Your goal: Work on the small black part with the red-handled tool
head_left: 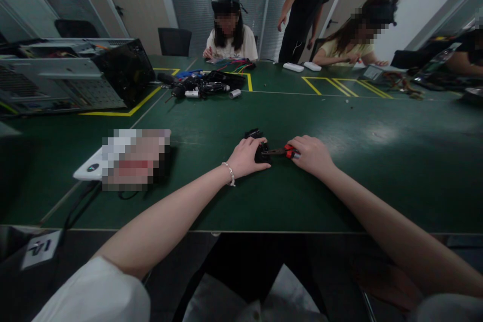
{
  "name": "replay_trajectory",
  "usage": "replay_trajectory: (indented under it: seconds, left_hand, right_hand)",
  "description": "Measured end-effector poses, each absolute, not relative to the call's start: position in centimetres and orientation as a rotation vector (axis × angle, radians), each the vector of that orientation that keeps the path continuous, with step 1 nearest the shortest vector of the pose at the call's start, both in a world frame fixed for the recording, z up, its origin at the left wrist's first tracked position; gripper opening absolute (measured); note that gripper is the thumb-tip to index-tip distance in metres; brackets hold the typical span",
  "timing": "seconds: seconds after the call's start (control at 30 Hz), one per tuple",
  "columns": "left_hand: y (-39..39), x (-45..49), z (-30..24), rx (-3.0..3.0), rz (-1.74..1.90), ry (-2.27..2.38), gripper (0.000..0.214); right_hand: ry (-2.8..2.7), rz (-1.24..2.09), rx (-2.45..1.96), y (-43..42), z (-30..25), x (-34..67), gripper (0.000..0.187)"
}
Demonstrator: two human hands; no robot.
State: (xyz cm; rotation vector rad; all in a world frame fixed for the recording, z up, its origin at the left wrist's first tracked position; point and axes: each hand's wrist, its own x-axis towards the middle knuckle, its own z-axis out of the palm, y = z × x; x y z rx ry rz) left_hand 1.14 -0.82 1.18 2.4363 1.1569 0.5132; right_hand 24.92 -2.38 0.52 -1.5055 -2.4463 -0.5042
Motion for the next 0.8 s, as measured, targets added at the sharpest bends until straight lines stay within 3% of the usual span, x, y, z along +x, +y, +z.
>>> replay_trajectory:
  seconds: [0.8]
  left_hand:
    - [-0.69, 1.21, 0.99, 2.443, 0.520, 1.165, 0.071]
  right_hand:
    - [-2.446, -0.536, -1.524, -2.43, 0.56, 24.84, 0.023]
